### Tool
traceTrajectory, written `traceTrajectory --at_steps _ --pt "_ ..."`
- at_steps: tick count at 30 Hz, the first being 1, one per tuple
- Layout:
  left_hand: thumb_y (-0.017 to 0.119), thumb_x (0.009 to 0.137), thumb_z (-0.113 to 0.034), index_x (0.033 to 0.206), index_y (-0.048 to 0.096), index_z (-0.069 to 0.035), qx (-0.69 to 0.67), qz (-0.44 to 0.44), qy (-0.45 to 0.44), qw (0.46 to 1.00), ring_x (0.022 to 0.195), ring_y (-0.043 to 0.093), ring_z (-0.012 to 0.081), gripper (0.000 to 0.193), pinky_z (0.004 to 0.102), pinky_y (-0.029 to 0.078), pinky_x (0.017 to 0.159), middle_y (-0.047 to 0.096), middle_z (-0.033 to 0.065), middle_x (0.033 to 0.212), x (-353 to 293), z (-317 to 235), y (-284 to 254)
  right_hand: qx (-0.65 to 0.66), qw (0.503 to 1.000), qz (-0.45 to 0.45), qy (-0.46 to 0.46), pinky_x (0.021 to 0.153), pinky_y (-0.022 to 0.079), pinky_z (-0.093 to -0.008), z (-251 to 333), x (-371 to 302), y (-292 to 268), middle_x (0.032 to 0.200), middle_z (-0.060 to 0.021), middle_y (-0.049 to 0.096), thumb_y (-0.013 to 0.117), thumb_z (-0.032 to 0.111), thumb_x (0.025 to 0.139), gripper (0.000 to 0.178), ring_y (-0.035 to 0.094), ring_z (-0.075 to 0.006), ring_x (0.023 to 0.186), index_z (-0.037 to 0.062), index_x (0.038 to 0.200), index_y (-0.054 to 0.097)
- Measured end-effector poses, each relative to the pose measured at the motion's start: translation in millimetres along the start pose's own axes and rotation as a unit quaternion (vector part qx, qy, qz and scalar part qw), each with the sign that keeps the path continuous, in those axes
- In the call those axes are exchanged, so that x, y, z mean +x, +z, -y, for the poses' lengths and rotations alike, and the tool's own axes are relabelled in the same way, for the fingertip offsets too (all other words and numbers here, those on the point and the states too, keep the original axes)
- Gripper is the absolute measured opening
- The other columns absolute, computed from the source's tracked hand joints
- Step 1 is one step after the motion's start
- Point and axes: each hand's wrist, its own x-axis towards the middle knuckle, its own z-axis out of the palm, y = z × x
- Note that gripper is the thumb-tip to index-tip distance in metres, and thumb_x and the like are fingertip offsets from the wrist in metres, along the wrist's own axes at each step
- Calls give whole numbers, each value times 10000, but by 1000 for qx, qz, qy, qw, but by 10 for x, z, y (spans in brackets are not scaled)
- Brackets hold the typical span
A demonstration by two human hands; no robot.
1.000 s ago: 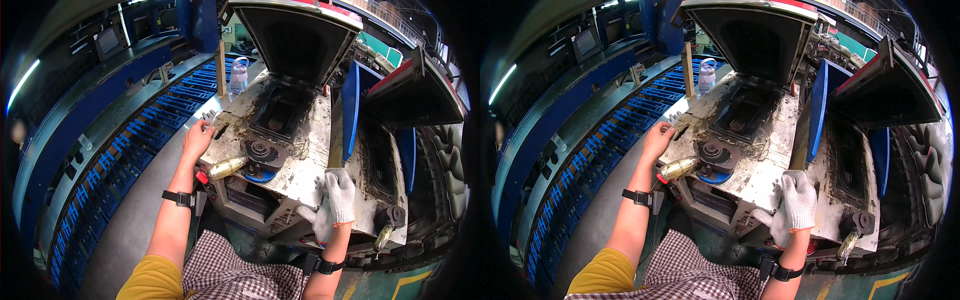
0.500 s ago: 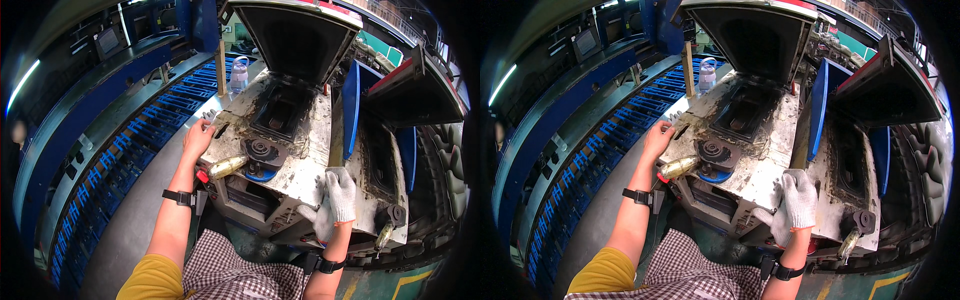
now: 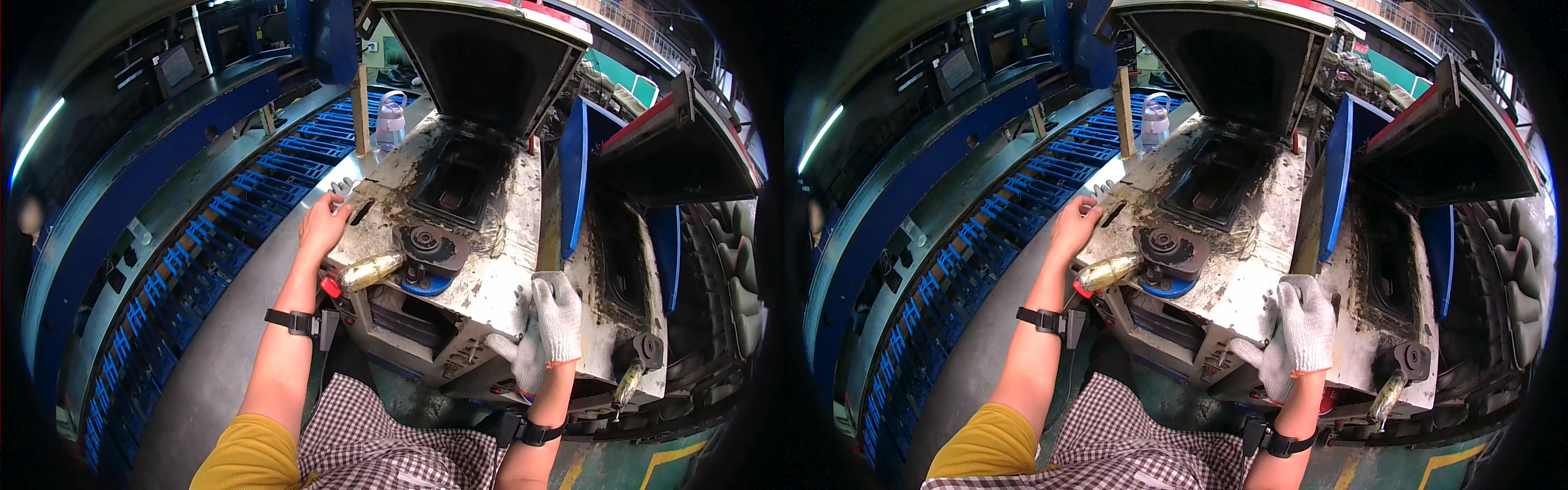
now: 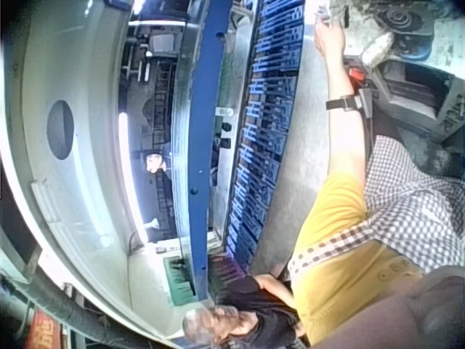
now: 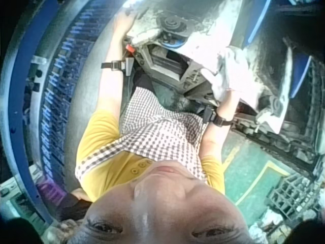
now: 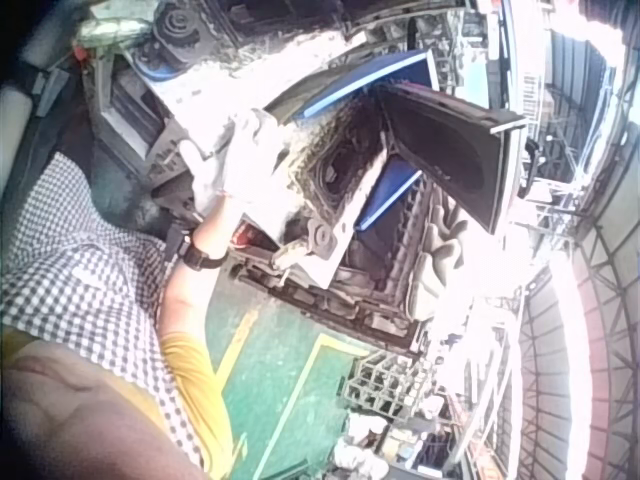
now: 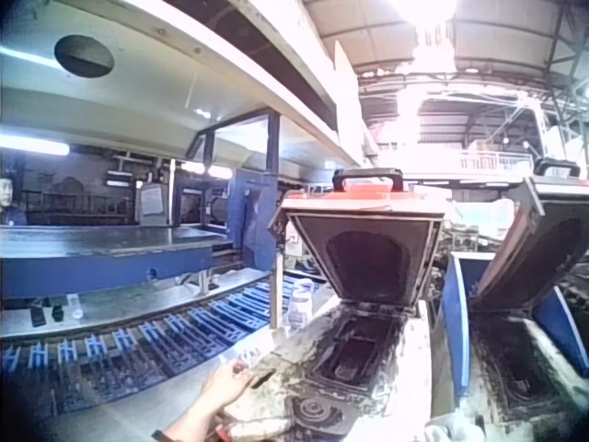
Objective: Operating a shoe-lasting or molding machine to shape the footwear.
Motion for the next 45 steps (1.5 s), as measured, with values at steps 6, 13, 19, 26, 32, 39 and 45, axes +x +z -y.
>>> traceTrajectory --at_steps 6,13,19,26,32,39,45 --pt "640 868 -358 1148 646 -77 9 -1 -5 1000 967 674 285 396 395 492 849 711 132 1021 -6 -16 -9 -10 1000 -4 -13 766 500 -314 23 -4 -12 879 -144 676 619 175 930 183 647 -190 806 41 1044 669" --pt "634 868 -363 1148 646 -78 7 -1 -4 1000 967 673 283 400 392 492 850 711 130 1022 0 -8 -13 5 1000 -2 -5 761 500 -312 -8 2 -19 872 -140 676 618 174 930 183 645 -184 799 43 1047 670" --pt "641 847 -408 1155 649 -118 0 6 -12 1000 1014 658 321 424 431 490 875 699 129 1048 17 19 -17 5 1000 6 14 746 501 -308 56 -6 -30 860 -132 673 616 166 930 175 637 -173 780 38 1038 669" --pt "633 856 -375 1146 652 -84 -1 0 -8 1000 970 672 298 411 405 495 851 709 133 1024 -23 -52 -37 17 1000 2 -12 748 499 -304 -4 4 -27 854 -125 668 613 154 930 165 633 -170 785 33 1029 666" --pt "633 859 -359 1139 654 -68 1 -5 -4 1000 951 677 288 404 393 497 844 713 137 1009 -9 -26 -43 22 1000 -1 -11 742 495 -300 15 -2 -23 847 -117 663 612 159 936 171 621 -158 777 32 1038 665" --pt "633 839 -413 1134 660 -120 -2 -3 -10 1000 989 662 325 416 432 494 863 701 129 1024 7 3 -34 28 1000 13 5 747 492 -290 59 -3 -42 855 -110 667 613 156 940 171 615 -142 784 28 1039 665" --pt "625 841 -421 1137 660 -120 -1 -2 -8 1000 984 665 325 424 435 497 858 704 126 1013 12 3 -23 29 999 6 -14 746 494 -288 15 3 -36 851 -106 668 613 149 939 164 615 -136 783 28 1038 665"
